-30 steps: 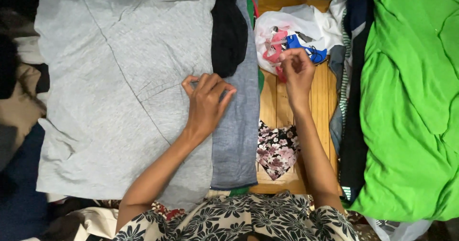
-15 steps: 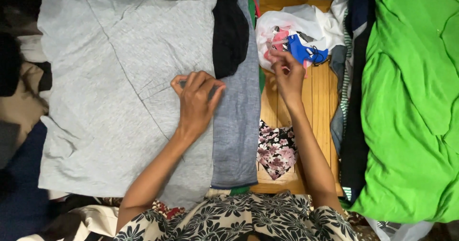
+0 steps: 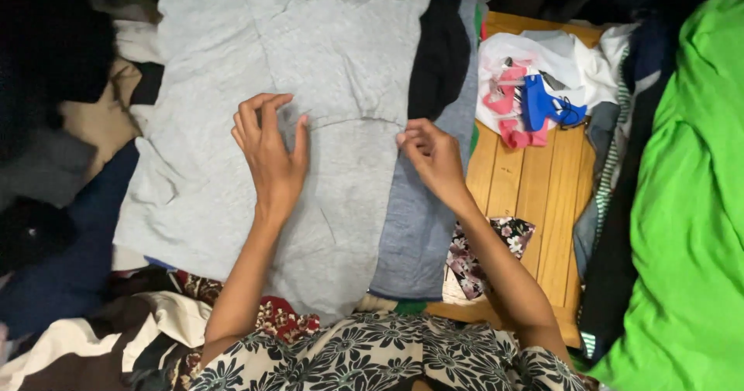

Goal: The person folds a green shirt, a grey t-shirt, and a white polo shirt on a wooden surface. They use a blue glue gun to attach a tag to the grey t-shirt before folding it. The person handles the clothes one by one, smoothing and folding them into neat piles.

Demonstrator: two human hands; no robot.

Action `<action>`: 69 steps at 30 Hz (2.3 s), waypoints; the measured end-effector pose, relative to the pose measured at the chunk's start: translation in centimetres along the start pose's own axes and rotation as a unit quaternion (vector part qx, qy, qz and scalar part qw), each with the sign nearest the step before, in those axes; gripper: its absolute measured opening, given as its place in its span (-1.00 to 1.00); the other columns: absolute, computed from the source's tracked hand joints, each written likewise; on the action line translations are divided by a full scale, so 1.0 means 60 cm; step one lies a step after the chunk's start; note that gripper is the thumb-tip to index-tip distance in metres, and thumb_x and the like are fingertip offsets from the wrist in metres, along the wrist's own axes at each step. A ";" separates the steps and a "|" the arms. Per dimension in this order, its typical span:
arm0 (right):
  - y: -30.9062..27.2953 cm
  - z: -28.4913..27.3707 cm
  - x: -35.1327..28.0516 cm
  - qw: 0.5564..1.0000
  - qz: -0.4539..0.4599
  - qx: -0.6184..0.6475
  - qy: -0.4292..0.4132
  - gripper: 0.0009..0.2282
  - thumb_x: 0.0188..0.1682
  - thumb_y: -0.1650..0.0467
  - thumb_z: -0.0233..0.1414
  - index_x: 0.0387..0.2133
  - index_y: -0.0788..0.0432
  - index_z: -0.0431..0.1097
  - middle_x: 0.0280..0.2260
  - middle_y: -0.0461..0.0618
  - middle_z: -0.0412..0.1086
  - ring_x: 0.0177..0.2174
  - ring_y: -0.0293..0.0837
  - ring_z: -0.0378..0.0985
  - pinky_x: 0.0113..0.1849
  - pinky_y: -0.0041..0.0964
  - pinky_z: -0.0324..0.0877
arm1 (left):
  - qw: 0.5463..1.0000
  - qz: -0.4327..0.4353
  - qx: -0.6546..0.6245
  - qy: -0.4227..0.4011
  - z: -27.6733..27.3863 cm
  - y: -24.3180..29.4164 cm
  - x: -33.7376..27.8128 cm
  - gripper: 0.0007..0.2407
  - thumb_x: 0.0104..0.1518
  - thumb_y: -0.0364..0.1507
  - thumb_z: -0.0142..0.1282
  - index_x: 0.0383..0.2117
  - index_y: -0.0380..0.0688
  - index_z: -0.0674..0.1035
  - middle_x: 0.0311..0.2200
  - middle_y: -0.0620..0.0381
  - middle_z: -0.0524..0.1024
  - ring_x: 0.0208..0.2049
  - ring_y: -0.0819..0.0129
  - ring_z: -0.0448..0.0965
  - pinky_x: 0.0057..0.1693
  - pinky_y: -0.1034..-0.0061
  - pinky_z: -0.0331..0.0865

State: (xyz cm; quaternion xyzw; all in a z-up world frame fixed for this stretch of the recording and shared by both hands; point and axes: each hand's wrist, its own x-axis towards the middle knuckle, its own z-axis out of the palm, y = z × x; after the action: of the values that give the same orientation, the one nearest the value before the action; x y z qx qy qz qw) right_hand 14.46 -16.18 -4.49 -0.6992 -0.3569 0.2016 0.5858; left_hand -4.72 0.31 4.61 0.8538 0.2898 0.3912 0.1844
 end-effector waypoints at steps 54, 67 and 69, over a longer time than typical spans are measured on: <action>0.026 -0.231 -0.064 0.842 0.291 0.422 0.168 -0.53 -0.12 0.00 0.18 -0.26 0.16 0.45 -0.23 0.11 0.57 -0.26 -0.02 0.69 -0.14 -0.03 0.62 | 0.991 -0.064 0.108 0.035 0.043 0.039 -0.006 -0.43 0.15 -0.43 0.42 0.21 -0.27 0.30 0.23 -0.28 0.07 0.30 -0.30 -0.02 0.32 -0.10 -0.07; 0.182 -0.271 -0.044 0.829 0.301 0.432 0.187 -0.89 -0.10 0.49 0.08 -0.32 0.22 0.48 -0.40 -0.02 0.50 -0.35 -0.14 0.55 -0.24 -0.32 0.44 | 0.976 -0.116 -0.167 0.077 0.040 0.003 0.017 -0.56 0.36 -0.42 0.13 0.26 -0.27 0.19 0.29 -0.28 0.27 0.32 -0.20 0.33 0.45 0.20 0.12; 0.280 -0.296 -0.039 0.793 0.332 0.483 0.166 -0.77 -0.13 0.42 0.13 -0.21 0.22 0.56 -0.23 0.13 0.58 -0.22 -0.01 0.70 0.01 -0.04 0.50 | 0.975 -0.086 -0.199 0.049 0.029 0.026 0.019 -0.83 0.21 -0.47 0.27 -0.24 -0.31 0.52 -0.39 -0.23 0.55 -0.29 0.26 0.48 -0.06 0.12 0.38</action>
State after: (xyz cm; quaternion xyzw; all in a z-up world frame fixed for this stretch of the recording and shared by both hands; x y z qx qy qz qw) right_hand 29.74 -30.88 -16.89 -0.4238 0.1434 0.4110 0.7943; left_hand -2.21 -0.27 4.99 0.7513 0.2874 0.4652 0.3695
